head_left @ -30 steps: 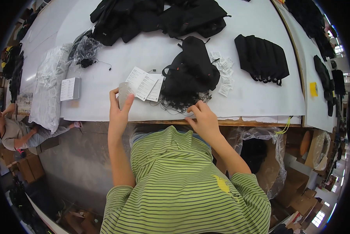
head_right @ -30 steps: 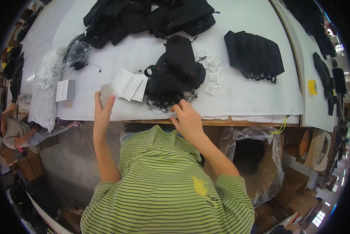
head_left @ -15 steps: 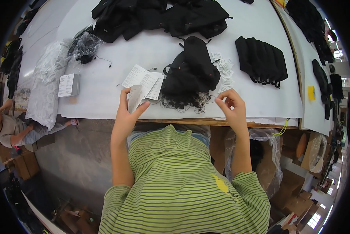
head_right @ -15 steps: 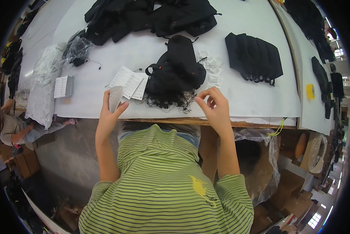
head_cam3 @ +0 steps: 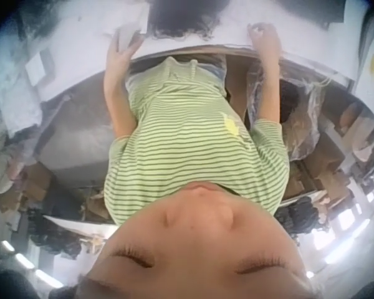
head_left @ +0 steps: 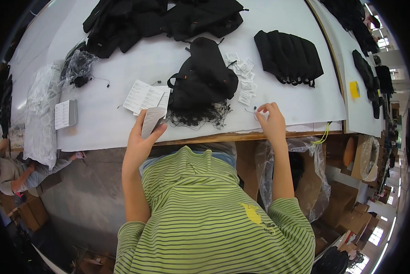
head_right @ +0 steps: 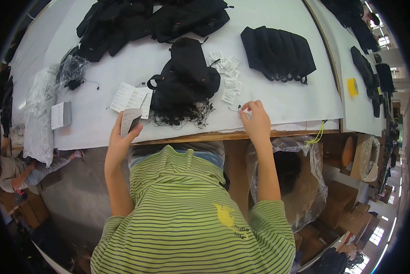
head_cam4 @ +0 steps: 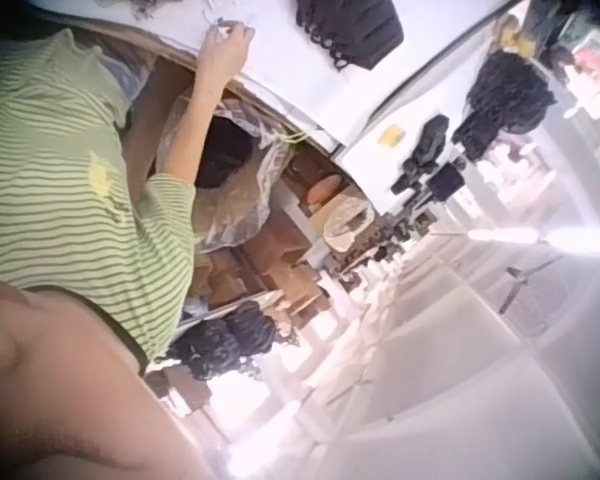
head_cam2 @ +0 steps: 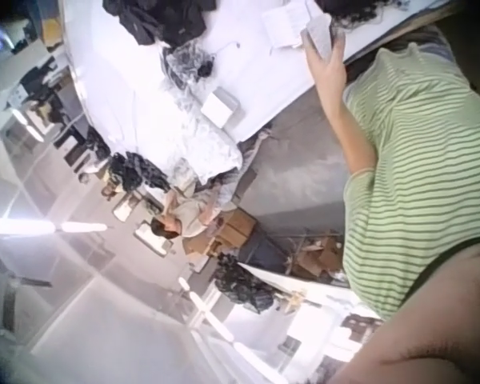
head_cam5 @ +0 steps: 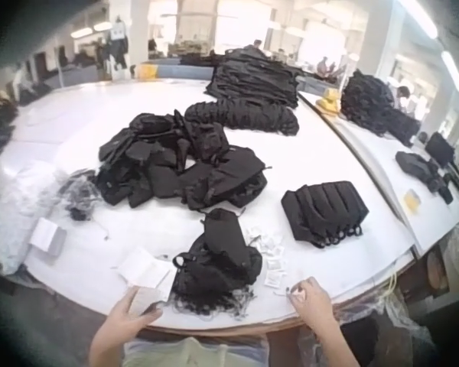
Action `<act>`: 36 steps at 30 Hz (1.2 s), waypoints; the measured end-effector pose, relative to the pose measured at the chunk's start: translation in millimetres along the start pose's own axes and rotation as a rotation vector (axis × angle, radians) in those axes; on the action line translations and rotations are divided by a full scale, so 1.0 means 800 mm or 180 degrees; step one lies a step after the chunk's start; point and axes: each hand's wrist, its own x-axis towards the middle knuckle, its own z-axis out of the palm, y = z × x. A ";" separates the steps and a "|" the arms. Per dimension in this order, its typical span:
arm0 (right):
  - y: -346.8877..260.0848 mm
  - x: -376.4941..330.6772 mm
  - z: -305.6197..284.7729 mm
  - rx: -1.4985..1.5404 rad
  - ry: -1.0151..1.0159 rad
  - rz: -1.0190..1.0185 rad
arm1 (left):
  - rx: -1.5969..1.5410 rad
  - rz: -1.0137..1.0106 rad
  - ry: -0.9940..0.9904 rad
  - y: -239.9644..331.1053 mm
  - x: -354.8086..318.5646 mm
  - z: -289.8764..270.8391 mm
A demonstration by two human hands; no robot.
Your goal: The recorder is placing small instruction booklets into black zipper cases.
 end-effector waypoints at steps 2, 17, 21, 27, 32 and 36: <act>-0.011 0.009 0.011 -0.0093 -0.0130 -0.0403 | -0.0017 0.0048 0.0021 -0.004 0.000 0.005; -0.120 -0.041 -0.022 0.2446 -0.0954 -0.0630 | 0.0618 0.1437 0.0068 0.007 -0.014 0.067; -0.155 -0.063 -0.029 0.2451 -0.0979 -0.0544 | 0.0872 0.1561 0.0040 0.016 -0.027 0.081; -0.169 -0.070 -0.018 0.2243 -0.0383 -0.0929 | 0.0854 0.1910 0.0087 0.014 -0.027 0.085; -0.168 -0.068 -0.012 0.1969 -0.0017 -0.1309 | 0.0675 0.1825 0.0025 0.017 -0.029 0.087; -0.169 -0.068 -0.007 0.1731 0.0334 -0.1726 | 0.0591 0.1879 -0.0022 0.015 -0.029 0.086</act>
